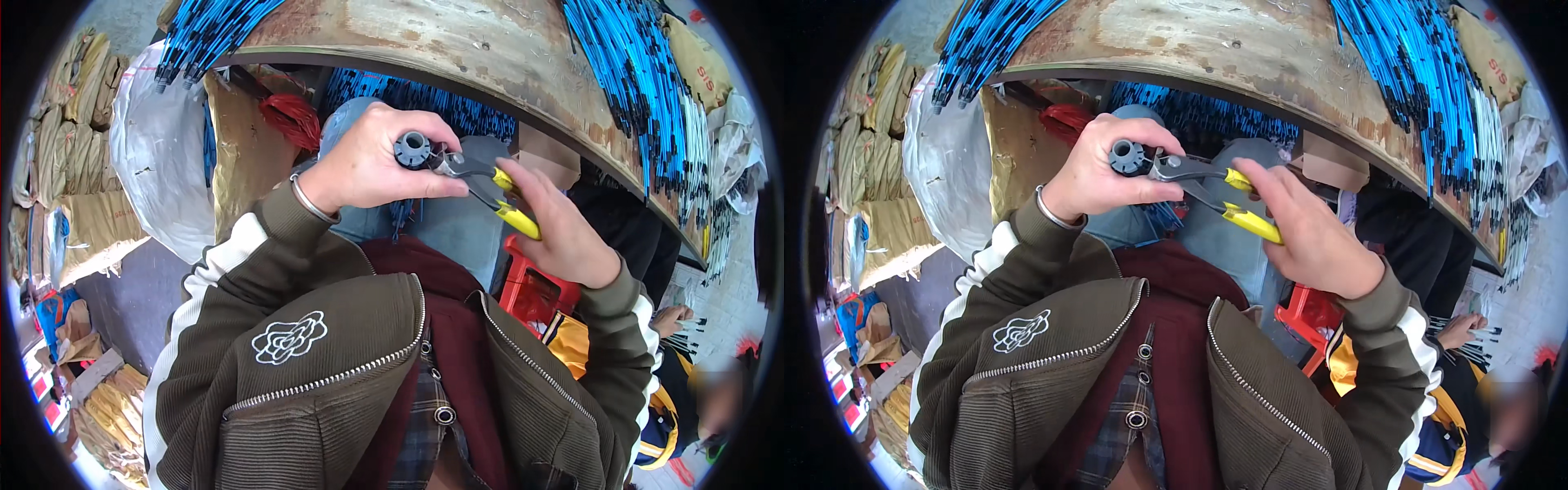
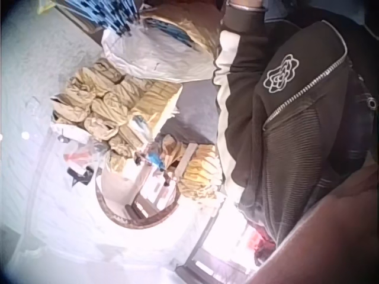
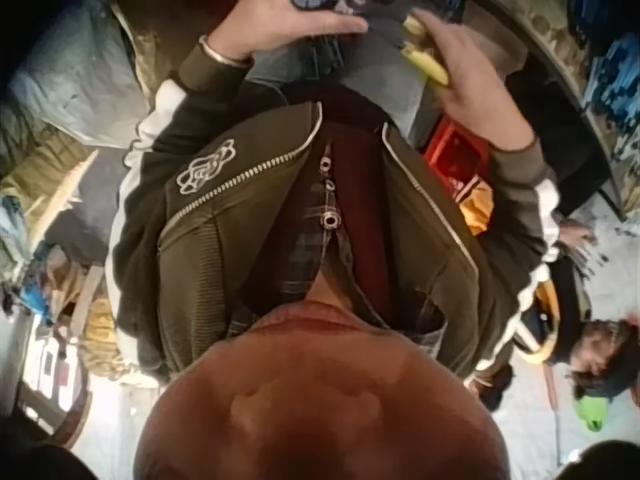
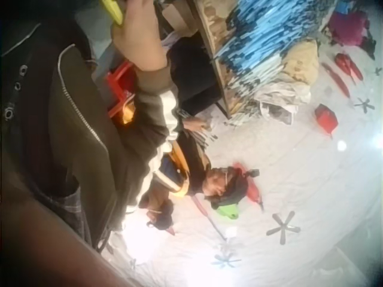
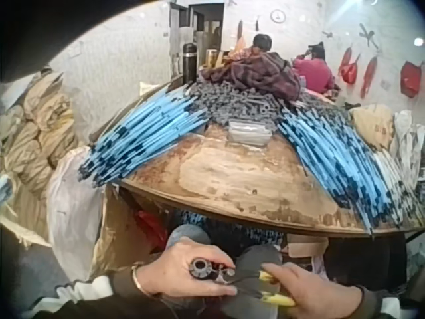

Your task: The person assembles blue wiring harnesses by hand, organizing bundles of blue wires and attaching plastic connectors to them.

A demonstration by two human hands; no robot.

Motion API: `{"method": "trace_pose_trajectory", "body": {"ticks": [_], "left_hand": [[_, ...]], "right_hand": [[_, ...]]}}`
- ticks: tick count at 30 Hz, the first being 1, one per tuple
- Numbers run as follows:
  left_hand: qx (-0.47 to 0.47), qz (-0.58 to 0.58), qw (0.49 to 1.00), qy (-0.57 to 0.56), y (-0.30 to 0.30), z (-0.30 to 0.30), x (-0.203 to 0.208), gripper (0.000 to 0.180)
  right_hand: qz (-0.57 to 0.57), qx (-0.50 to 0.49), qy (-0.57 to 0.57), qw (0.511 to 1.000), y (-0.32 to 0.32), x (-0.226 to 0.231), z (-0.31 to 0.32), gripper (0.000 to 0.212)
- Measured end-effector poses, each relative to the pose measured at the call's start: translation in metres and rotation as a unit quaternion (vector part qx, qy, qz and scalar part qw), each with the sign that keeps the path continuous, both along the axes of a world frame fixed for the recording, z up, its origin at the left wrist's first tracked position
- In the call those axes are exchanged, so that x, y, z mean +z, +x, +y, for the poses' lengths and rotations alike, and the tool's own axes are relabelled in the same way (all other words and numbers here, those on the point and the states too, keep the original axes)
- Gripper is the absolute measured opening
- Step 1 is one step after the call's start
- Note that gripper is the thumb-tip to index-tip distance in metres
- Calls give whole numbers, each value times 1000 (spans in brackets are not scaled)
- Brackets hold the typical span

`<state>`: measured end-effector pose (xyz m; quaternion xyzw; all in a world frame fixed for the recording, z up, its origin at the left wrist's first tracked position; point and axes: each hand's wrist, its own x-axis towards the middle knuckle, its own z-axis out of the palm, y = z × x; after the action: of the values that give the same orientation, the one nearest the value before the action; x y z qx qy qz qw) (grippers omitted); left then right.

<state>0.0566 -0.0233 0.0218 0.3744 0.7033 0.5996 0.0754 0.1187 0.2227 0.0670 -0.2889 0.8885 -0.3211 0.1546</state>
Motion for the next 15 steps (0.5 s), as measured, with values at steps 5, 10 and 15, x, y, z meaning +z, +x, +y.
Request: {"method": "trace_pose_trajectory", "body": {"ticks": [5,10,15], "left_hand": [[3,-2,1000,-7,-1,2,-1,28],[-26,-18,999,-7,0,-4,-1,27],[-40,6,999,11,-3,-5,-3,25]], "right_hand": [[27,17,5,999,3,7,-1,66],[11,-18,-33,999,5,-13,-3,50],[-242,-77,-84,964,8,-4,-1,30]]}}
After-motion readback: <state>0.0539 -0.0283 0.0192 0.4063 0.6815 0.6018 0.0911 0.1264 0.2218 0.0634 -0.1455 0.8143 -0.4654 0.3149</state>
